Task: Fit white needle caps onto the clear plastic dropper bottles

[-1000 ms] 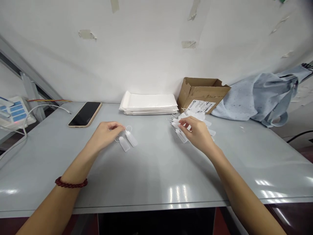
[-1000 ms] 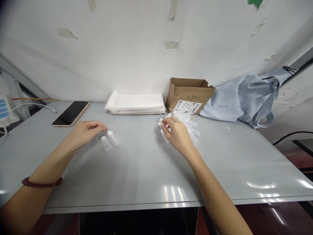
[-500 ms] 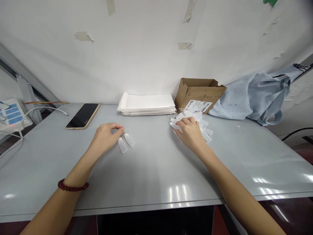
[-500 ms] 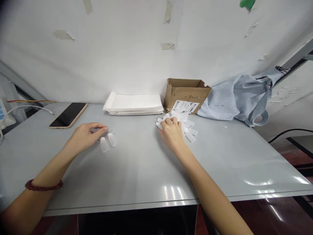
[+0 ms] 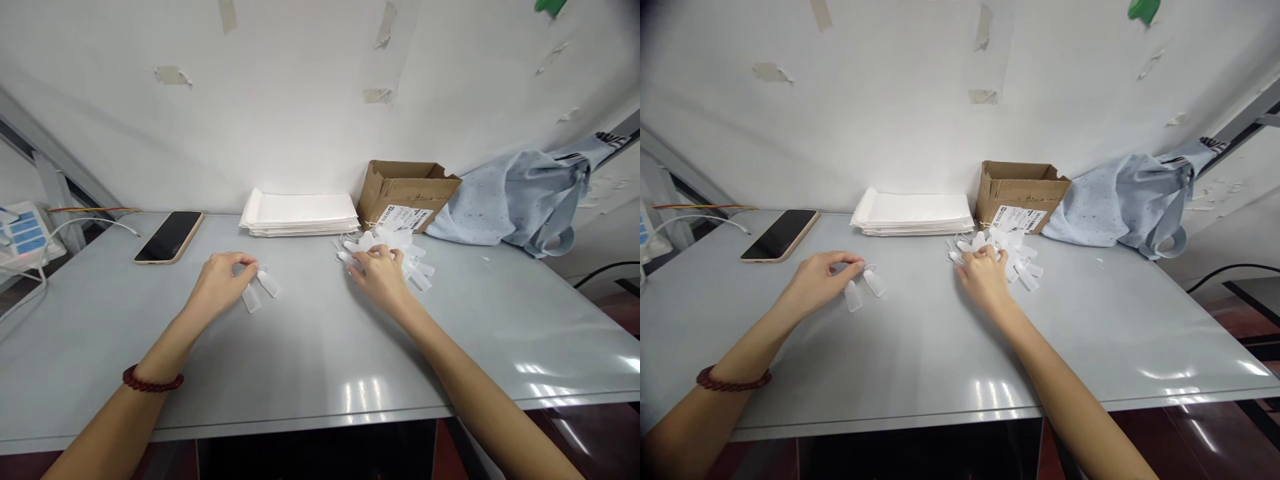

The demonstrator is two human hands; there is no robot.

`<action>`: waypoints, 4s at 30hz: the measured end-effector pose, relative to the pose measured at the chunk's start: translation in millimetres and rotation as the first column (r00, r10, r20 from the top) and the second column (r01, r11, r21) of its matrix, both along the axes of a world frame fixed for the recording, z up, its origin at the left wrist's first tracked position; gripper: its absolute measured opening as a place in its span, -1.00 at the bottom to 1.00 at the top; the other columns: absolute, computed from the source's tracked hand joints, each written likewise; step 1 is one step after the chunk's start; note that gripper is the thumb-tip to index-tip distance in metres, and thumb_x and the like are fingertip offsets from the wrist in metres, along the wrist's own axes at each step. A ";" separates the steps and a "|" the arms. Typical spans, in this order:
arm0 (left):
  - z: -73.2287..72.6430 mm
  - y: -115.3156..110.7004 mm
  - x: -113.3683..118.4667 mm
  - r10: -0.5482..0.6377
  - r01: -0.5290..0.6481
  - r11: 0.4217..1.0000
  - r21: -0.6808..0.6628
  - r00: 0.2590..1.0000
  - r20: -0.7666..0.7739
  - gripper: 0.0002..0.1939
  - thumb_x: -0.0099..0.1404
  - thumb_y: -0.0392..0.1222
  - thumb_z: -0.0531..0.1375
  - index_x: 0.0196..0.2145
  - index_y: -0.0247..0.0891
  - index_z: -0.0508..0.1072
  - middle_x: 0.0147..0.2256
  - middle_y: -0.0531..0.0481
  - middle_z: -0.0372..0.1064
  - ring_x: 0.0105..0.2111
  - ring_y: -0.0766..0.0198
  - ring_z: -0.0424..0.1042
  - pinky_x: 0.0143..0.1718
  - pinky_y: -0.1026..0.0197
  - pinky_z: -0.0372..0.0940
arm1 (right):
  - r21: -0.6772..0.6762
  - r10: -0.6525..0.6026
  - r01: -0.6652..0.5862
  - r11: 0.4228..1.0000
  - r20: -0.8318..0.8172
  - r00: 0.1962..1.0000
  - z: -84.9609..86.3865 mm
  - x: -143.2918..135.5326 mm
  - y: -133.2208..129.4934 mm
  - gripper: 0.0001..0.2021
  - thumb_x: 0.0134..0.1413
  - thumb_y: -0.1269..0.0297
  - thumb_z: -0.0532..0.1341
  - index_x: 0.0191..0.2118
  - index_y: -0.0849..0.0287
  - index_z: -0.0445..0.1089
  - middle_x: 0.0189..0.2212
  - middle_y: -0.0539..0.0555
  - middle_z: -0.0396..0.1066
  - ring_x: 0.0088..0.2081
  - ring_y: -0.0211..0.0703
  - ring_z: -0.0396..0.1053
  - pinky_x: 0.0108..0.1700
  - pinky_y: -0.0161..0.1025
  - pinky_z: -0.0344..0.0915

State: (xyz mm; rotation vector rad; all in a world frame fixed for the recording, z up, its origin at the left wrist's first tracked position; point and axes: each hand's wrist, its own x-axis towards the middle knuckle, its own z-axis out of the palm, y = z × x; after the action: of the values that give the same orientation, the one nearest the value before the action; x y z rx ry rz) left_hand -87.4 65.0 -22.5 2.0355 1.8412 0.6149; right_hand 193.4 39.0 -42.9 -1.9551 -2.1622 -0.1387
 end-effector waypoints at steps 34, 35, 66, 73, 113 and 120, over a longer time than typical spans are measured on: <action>17.3 -37.8 38.2 -0.058 0.144 0.984 -0.102 0.809 0.584 -0.67 0.26 0.06 0.12 -0.37 -0.21 0.54 -0.36 -0.01 0.50 -0.39 0.24 0.38 -0.41 0.27 0.27 | -0.071 0.124 -0.434 0.898 -0.906 0.405 27.8 -25.1 -32.9 -0.79 0.17 0.17 0.18 -0.17 0.15 0.44 -0.33 0.05 0.47 -0.24 -0.16 0.39 -0.13 -0.18 0.24; 17.9 -38.0 38.1 -0.075 0.160 0.982 -0.098 0.813 0.578 -0.69 0.26 0.05 0.13 -0.38 -0.21 0.54 -0.38 0.00 0.49 -0.40 0.25 0.37 -0.39 0.27 0.27 | -0.070 0.125 -0.435 0.898 -0.907 0.403 27.9 -25.2 -33.2 -0.79 0.17 0.17 0.18 -0.17 0.15 0.44 -0.33 0.05 0.46 -0.24 -0.16 0.38 -0.13 -0.18 0.24; 12.6 -37.6 36.0 -0.220 0.337 0.938 -0.077 0.756 0.617 -0.72 0.32 0.00 0.09 -0.33 -0.16 0.54 -0.34 0.05 0.47 -0.34 0.30 0.34 -0.22 0.28 0.25 | -0.059 0.129 -0.441 0.896 -0.914 0.385 28.3 -26.5 -35.2 -0.82 0.14 0.19 0.21 -0.20 0.15 0.45 -0.35 0.03 0.45 -0.24 -0.18 0.37 -0.17 -0.19 0.22; 13.2 -37.9 35.0 -0.216 0.338 0.937 -0.082 0.750 0.625 -0.73 0.32 0.00 0.10 -0.33 -0.16 0.54 -0.35 0.05 0.47 -0.35 0.30 0.34 -0.22 0.26 0.25 | -0.052 0.129 -0.437 0.898 -0.918 0.374 29.2 -26.9 -35.7 -0.82 0.14 0.20 0.21 -0.20 0.16 0.45 -0.35 0.03 0.45 -0.25 -0.18 0.38 -0.16 -0.19 0.23; 7.4 -42.7 40.6 -0.373 0.391 0.919 0.050 0.823 0.429 -0.70 0.36 -0.07 0.03 -0.39 -0.20 0.48 -0.33 0.02 0.46 -0.27 0.22 0.38 -0.19 0.23 0.22 | -0.071 0.137 -0.407 0.911 -0.877 0.460 26.1 -26.2 -36.8 -0.80 0.12 0.15 0.22 -0.22 0.14 0.46 -0.32 0.06 0.47 -0.23 -0.14 0.39 -0.25 -0.22 0.26; 7.5 -42.7 41.5 -0.383 0.403 0.914 0.045 0.824 0.418 -0.69 0.36 -0.05 0.02 -0.36 -0.20 0.50 -0.34 0.01 0.47 -0.26 0.21 0.39 -0.18 0.21 0.23 | -0.071 0.135 -0.405 0.912 -0.879 0.458 24.9 -26.9 -36.0 -0.80 0.11 0.14 0.22 -0.22 0.13 0.46 -0.32 0.04 0.48 -0.23 -0.15 0.38 -0.20 -0.19 0.26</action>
State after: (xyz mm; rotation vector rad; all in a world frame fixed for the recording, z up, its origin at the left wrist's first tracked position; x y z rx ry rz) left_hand -45.9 22.3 -15.0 1.9760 1.1353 0.8020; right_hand 166.5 3.0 -18.0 -1.2335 -1.7360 1.0443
